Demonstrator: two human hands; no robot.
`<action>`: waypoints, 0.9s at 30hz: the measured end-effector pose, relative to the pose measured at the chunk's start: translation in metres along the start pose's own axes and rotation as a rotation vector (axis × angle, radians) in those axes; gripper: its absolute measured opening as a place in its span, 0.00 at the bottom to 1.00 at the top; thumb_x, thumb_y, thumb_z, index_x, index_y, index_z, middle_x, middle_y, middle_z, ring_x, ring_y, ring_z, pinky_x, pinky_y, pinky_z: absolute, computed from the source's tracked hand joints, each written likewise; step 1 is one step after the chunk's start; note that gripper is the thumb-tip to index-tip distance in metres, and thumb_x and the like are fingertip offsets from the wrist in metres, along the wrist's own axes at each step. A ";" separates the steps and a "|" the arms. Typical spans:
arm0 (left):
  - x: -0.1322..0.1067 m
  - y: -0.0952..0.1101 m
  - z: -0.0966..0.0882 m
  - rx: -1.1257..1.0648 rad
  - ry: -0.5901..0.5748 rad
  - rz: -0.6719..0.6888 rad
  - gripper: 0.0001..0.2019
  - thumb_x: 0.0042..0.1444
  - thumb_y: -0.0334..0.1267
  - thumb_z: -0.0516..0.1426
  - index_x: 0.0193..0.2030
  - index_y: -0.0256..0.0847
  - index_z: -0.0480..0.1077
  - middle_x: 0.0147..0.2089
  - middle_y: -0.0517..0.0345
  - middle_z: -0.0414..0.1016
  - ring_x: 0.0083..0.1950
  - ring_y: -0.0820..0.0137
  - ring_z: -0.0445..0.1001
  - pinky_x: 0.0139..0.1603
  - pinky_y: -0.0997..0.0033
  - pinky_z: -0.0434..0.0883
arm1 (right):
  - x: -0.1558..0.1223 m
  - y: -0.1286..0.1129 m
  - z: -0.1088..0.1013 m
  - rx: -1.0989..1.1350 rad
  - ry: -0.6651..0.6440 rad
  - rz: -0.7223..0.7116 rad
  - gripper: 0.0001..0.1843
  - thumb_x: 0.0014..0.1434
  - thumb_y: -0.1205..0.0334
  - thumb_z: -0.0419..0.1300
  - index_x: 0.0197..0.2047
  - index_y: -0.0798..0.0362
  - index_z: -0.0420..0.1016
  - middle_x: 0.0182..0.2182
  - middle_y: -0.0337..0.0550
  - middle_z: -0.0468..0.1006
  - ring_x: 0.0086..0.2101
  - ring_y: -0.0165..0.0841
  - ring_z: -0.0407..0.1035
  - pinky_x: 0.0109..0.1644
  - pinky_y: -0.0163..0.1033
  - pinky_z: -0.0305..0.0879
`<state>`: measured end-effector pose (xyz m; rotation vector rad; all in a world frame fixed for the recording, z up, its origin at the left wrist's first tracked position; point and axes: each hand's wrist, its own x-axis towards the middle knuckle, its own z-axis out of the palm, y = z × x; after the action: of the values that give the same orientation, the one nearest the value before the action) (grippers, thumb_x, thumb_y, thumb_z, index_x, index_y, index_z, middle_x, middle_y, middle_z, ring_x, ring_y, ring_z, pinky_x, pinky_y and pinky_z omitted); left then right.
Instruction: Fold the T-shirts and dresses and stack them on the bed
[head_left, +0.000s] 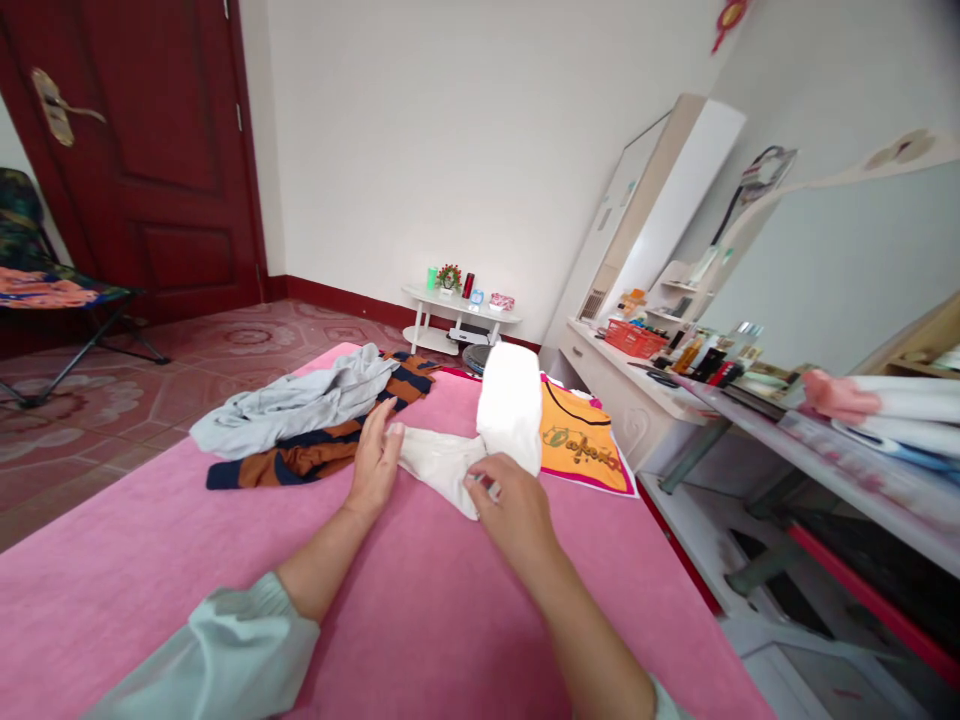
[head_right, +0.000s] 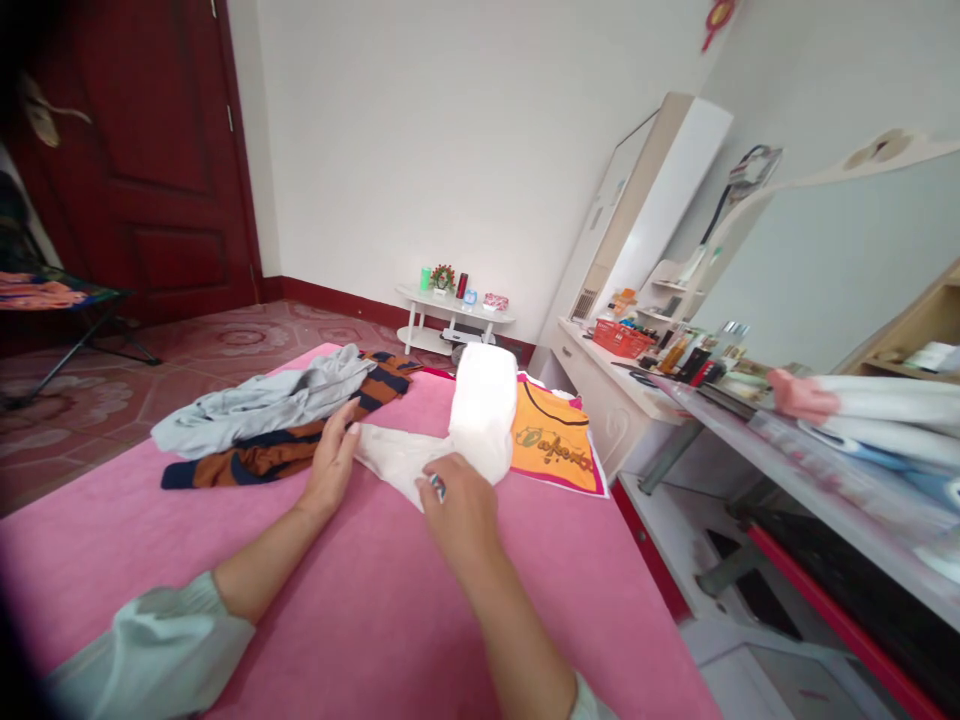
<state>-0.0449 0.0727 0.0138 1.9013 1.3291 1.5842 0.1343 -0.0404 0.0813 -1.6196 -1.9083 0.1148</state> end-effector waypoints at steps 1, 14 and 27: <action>-0.001 0.001 0.001 0.071 -0.066 0.039 0.25 0.63 0.47 0.43 0.65 0.43 0.54 0.66 0.52 0.55 0.66 0.64 0.55 0.65 0.61 0.55 | 0.003 0.011 0.004 0.004 0.058 -0.019 0.15 0.54 0.63 0.56 0.46 0.48 0.74 0.46 0.44 0.75 0.46 0.39 0.68 0.49 0.42 0.62; -0.042 0.086 0.007 0.512 -0.752 0.529 0.11 0.56 0.28 0.50 0.42 0.43 0.69 0.40 0.55 0.69 0.42 0.66 0.69 0.40 0.67 0.66 | 0.024 0.073 0.023 -0.082 -0.093 0.365 0.35 0.61 0.39 0.45 0.60 0.58 0.61 0.33 0.49 0.78 0.39 0.40 0.72 0.41 0.39 0.62; -0.047 0.104 -0.056 0.096 -0.672 -0.005 0.20 0.55 0.44 0.54 0.54 0.41 0.68 0.34 0.56 0.76 0.34 0.68 0.73 0.34 0.71 0.69 | 0.025 0.082 0.004 0.950 0.484 0.381 0.11 0.49 0.53 0.56 0.27 0.51 0.64 0.23 0.35 0.70 0.26 0.30 0.66 0.31 0.34 0.63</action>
<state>-0.0468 -0.0351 0.0817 2.1970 1.1088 0.7565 0.2016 0.0036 0.0514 -1.1554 -0.9107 0.6198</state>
